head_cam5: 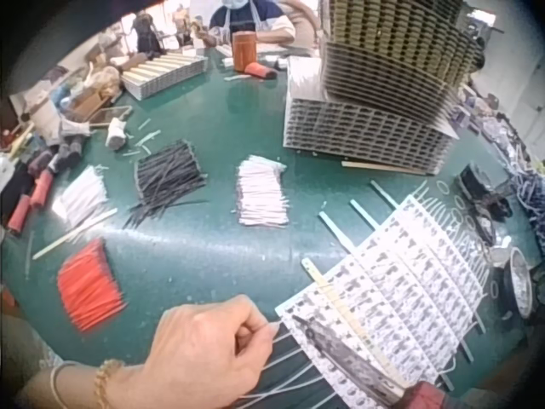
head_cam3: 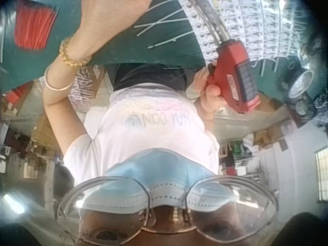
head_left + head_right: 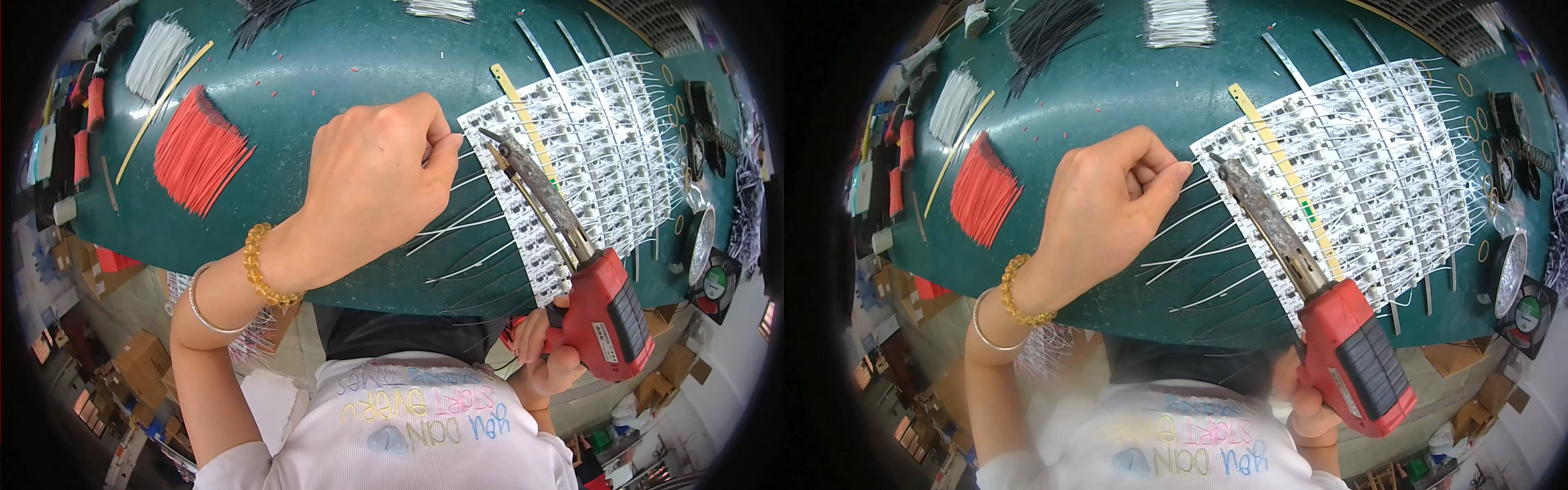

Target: Soldering electrical wires onto LED strips and organizing components for lighting assembly.

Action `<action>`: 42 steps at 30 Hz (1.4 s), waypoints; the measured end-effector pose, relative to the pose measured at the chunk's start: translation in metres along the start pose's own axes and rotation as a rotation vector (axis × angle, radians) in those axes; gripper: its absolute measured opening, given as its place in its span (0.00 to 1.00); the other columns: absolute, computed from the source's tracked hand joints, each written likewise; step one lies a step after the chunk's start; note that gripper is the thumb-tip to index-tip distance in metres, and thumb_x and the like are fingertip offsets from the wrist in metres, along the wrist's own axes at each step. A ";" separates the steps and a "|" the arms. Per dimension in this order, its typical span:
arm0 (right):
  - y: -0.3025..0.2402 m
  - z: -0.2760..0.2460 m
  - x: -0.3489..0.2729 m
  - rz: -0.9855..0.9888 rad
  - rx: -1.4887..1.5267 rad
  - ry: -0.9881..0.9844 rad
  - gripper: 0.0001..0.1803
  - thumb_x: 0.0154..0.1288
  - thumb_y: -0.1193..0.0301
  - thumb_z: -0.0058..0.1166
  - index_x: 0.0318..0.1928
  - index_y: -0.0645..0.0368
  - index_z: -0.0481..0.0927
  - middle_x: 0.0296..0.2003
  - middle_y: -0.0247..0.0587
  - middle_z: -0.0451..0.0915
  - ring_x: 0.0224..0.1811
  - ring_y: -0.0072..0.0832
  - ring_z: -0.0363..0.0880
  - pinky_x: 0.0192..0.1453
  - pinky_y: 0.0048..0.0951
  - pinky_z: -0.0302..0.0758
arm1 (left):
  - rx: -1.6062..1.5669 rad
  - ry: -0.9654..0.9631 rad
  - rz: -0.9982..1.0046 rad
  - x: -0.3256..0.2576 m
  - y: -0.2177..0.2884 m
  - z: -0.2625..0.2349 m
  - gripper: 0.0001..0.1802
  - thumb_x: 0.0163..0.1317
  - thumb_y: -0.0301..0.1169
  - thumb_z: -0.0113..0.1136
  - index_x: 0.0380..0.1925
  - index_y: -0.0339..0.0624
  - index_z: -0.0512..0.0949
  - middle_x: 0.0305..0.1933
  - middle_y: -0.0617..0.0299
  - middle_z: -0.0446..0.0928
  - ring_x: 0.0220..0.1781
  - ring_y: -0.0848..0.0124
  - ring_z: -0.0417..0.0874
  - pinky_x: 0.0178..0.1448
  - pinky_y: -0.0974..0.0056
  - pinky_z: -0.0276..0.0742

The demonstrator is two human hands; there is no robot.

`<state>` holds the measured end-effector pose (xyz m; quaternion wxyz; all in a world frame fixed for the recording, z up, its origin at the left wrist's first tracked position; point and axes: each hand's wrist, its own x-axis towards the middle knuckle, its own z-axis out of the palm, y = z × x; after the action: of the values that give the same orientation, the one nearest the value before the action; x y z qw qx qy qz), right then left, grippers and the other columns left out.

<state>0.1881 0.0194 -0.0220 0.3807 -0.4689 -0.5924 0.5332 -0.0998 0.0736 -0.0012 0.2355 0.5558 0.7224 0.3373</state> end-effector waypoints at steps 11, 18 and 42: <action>-0.011 0.007 0.002 -0.069 0.203 0.060 0.42 0.65 0.43 0.51 0.60 0.70 0.60 0.14 0.30 0.66 0.11 0.20 0.63 0.18 0.23 0.65 | 0.077 0.091 0.095 0.001 0.005 -0.006 0.07 0.57 0.26 0.65 0.25 0.35 0.78 0.21 0.59 0.76 0.20 0.72 0.73 0.25 0.66 0.67; -0.018 -0.052 0.007 -0.314 0.053 0.546 0.36 0.71 0.47 0.44 0.62 0.68 0.60 0.14 0.31 0.64 0.13 0.22 0.62 0.20 0.25 0.66 | 0.292 0.062 0.455 -0.008 0.018 -0.005 0.07 0.52 0.20 0.66 0.30 0.34 0.76 0.31 0.55 0.72 0.35 0.57 0.74 0.40 0.59 0.69; -0.048 -0.067 -0.003 -0.161 0.272 0.015 0.43 0.63 0.44 0.55 0.60 0.72 0.61 0.12 0.29 0.67 0.10 0.20 0.64 0.16 0.23 0.61 | 0.127 -0.077 0.019 -0.003 0.007 -0.005 0.08 0.59 0.29 0.64 0.30 0.34 0.79 0.22 0.57 0.78 0.21 0.71 0.75 0.28 0.68 0.70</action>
<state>0.2455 0.0353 0.0353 0.4865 -0.3683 -0.5475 0.5726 -0.0981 0.0704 0.0074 0.2243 0.5890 0.7274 0.2713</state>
